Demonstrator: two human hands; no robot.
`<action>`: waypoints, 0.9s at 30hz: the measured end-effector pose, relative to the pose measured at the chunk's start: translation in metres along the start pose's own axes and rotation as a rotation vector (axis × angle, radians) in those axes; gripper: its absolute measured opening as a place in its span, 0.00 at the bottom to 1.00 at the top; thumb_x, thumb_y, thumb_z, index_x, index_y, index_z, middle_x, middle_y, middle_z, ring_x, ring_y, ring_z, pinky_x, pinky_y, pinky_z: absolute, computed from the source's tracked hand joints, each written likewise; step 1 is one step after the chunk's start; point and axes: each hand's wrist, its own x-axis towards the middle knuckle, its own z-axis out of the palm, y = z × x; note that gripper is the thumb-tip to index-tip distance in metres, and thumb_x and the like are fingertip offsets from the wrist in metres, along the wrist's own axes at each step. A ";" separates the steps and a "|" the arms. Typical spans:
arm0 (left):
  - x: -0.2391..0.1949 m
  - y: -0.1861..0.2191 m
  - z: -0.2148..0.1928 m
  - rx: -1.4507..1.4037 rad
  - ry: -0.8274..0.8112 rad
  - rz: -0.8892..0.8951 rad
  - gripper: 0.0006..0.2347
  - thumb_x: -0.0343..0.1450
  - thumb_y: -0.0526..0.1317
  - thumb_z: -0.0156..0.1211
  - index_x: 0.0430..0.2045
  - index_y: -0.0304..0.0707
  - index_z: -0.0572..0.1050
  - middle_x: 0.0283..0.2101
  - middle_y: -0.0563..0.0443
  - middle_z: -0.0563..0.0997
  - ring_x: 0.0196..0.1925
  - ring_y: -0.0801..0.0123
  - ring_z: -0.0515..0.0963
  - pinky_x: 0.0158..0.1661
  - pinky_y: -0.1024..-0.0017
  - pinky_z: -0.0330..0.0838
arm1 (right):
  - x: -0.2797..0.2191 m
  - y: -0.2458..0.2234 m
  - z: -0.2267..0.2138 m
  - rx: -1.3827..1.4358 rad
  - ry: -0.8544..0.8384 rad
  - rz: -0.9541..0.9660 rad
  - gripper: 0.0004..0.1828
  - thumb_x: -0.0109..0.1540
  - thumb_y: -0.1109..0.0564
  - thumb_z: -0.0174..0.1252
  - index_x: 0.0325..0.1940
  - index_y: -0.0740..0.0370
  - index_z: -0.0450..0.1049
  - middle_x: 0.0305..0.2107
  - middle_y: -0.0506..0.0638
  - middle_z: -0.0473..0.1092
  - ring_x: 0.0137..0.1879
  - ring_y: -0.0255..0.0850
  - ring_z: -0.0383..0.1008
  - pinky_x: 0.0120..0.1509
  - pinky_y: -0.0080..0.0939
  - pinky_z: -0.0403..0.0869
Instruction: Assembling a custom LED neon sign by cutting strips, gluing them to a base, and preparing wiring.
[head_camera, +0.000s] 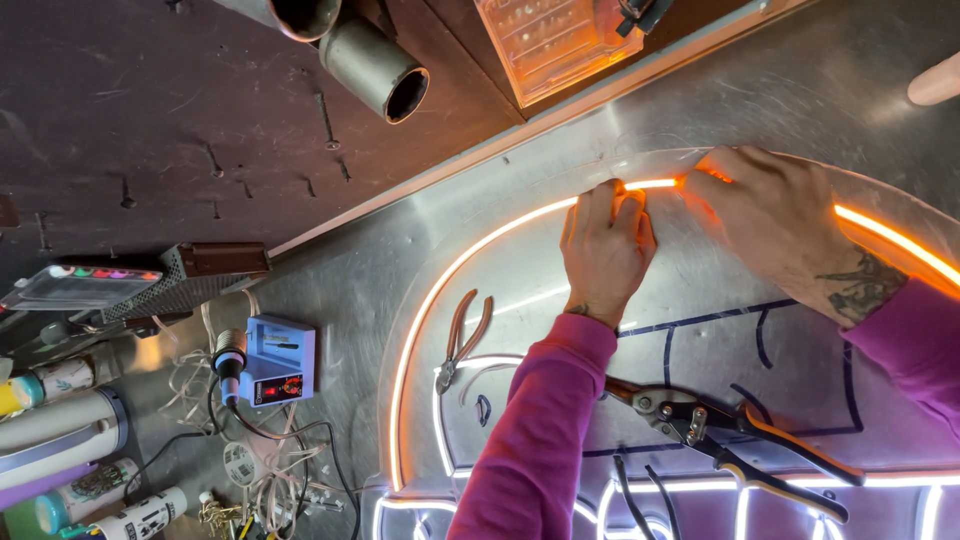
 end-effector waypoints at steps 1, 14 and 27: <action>0.000 0.000 0.000 -0.012 0.002 -0.030 0.04 0.54 0.30 0.53 0.19 0.34 0.70 0.33 0.50 0.66 0.30 0.65 0.65 0.31 0.74 0.61 | 0.000 0.000 0.000 0.006 -0.011 0.001 0.04 0.53 0.56 0.56 0.30 0.50 0.68 0.27 0.38 0.58 0.26 0.26 0.58 0.23 0.23 0.57; 0.000 -0.002 -0.002 -0.049 0.051 -0.181 0.04 0.54 0.30 0.53 0.17 0.32 0.70 0.31 0.51 0.67 0.24 0.70 0.65 0.23 0.78 0.60 | 0.005 -0.010 -0.003 0.032 0.051 -0.025 0.07 0.50 0.59 0.55 0.31 0.53 0.68 0.28 0.39 0.59 0.28 0.27 0.59 0.23 0.24 0.57; -0.001 -0.008 0.008 0.089 0.177 0.123 0.05 0.59 0.36 0.46 0.21 0.39 0.71 0.25 0.54 0.68 0.30 0.69 0.71 0.32 0.80 0.66 | 0.005 -0.022 0.008 -0.280 0.308 -0.013 0.06 0.52 0.55 0.53 0.21 0.46 0.64 0.22 0.40 0.57 0.29 0.31 0.62 0.31 0.25 0.64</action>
